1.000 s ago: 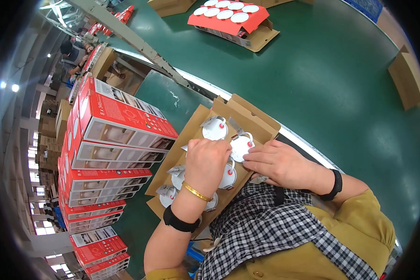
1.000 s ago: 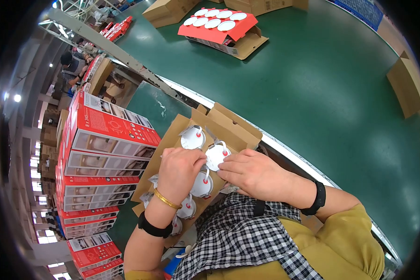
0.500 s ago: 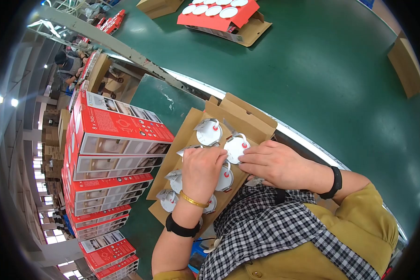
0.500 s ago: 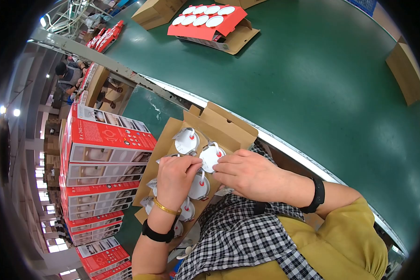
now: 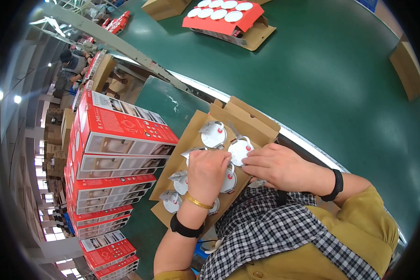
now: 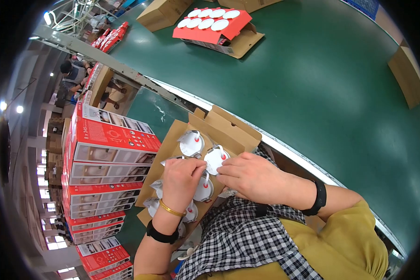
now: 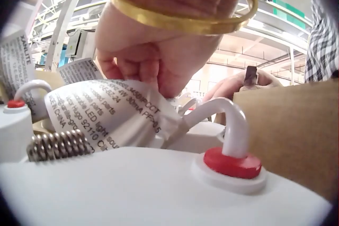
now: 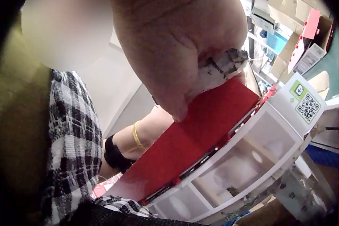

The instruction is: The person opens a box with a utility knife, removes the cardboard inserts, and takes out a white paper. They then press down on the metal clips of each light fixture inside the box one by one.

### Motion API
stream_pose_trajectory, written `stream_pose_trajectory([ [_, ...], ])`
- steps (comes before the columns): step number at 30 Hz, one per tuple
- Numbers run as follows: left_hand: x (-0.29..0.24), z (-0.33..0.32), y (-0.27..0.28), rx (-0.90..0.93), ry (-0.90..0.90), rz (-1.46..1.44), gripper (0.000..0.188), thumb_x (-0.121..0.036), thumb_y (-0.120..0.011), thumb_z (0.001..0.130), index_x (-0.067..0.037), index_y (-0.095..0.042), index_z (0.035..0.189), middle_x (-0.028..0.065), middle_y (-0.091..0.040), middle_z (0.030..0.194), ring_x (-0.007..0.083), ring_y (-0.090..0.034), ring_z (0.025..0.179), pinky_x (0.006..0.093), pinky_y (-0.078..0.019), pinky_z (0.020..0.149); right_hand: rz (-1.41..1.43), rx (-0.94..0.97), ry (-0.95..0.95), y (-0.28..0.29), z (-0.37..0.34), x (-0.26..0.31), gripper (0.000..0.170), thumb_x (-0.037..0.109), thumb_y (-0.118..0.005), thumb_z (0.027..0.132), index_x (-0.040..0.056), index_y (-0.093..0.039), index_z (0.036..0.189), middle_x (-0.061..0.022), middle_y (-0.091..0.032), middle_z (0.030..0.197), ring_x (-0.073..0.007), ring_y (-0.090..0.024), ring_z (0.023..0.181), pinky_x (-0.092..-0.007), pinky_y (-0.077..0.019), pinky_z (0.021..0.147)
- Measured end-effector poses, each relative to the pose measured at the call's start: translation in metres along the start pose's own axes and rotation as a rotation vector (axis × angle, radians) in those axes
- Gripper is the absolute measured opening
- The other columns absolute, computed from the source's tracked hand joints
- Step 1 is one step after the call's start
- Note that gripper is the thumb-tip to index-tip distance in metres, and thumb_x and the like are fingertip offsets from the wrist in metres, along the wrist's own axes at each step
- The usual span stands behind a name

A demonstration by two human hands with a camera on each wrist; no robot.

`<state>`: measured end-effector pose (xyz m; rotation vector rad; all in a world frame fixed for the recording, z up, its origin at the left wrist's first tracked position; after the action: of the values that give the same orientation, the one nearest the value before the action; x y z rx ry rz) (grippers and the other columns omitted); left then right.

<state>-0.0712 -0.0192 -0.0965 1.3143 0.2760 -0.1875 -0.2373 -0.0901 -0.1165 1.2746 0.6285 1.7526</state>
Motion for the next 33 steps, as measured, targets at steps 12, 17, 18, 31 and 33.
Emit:
stream_pose_trajectory([
  [12, 0.048, 0.027, 0.056, -0.054, 0.123, 0.011, 0.009, -0.010, -0.070, 0.086, -0.004, -0.074, 0.092, 0.0126, -0.073, 0.089, 0.0307, -0.068, 0.085, 0.0404, -0.0535, 0.078, 0.037, 0.005, 0.099, 0.046, 0.061, -0.018, 0.044, 0.014, -0.076, 0.076, 0.0064, -0.068, 0.119, -0.0088, -0.067, 0.121, -0.0253, -0.060, 0.119, -0.0390, -0.0454, 0.097],
  [17, 0.067, 0.027, 0.024, 0.050, 0.109, -0.036, 0.011, -0.011, -0.071, 0.085, -0.003, -0.073, 0.093, 0.0139, -0.073, 0.089, 0.0323, -0.070, 0.081, 0.0388, -0.0563, 0.073, 0.087, 0.159, 0.103, 0.015, 0.088, -0.048, 0.034, 0.022, -0.072, 0.088, 0.0053, -0.070, 0.117, -0.0084, -0.068, 0.120, -0.0233, -0.060, 0.120, -0.0384, -0.0447, 0.094],
  [18, 0.066, 0.027, 0.022, 0.056, 0.110, -0.047, 0.011, -0.011, -0.071, 0.085, -0.003, -0.073, 0.092, 0.0137, -0.073, 0.088, 0.0321, -0.070, 0.080, 0.0385, -0.0564, 0.072, 0.061, 0.149, 0.115, 0.011, 0.089, -0.050, 0.034, 0.025, -0.071, 0.089, 0.0054, -0.070, 0.117, -0.0084, -0.068, 0.120, -0.0230, -0.060, 0.120, -0.0385, -0.0443, 0.094],
  [31, 0.072, 0.023, 0.012, -0.040, 0.097, -0.008, 0.008, -0.016, -0.071, 0.086, -0.008, -0.072, 0.087, 0.0093, -0.072, 0.084, 0.0302, -0.069, 0.078, 0.0402, -0.0553, 0.069, -0.032, 0.147, 0.105, -0.004, 0.083, -0.052, 0.037, 0.020, -0.075, 0.082, 0.0023, -0.070, 0.115, -0.0107, -0.067, 0.125, -0.0265, -0.052, 0.132, -0.0398, -0.0425, 0.106],
  [33, 0.071, 0.023, 0.011, -0.045, 0.090, 0.003, 0.008, -0.016, -0.071, 0.086, -0.009, -0.072, 0.087, 0.0092, -0.071, 0.083, 0.0299, -0.069, 0.077, 0.0401, -0.0549, 0.069, -0.027, 0.153, 0.094, -0.003, 0.084, -0.051, 0.037, 0.019, -0.076, 0.082, 0.0020, -0.070, 0.114, -0.0111, -0.066, 0.124, -0.0269, -0.052, 0.132, -0.0401, -0.0424, 0.107],
])
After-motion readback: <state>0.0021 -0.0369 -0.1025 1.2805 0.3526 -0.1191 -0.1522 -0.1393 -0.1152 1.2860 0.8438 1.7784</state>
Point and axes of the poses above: each hand's wrist, its own z-axis towards the middle knuckle, its own y-axis out of the back of the hand, x = y × z, the point moved 5 cm from there along z, towards the middle knuckle
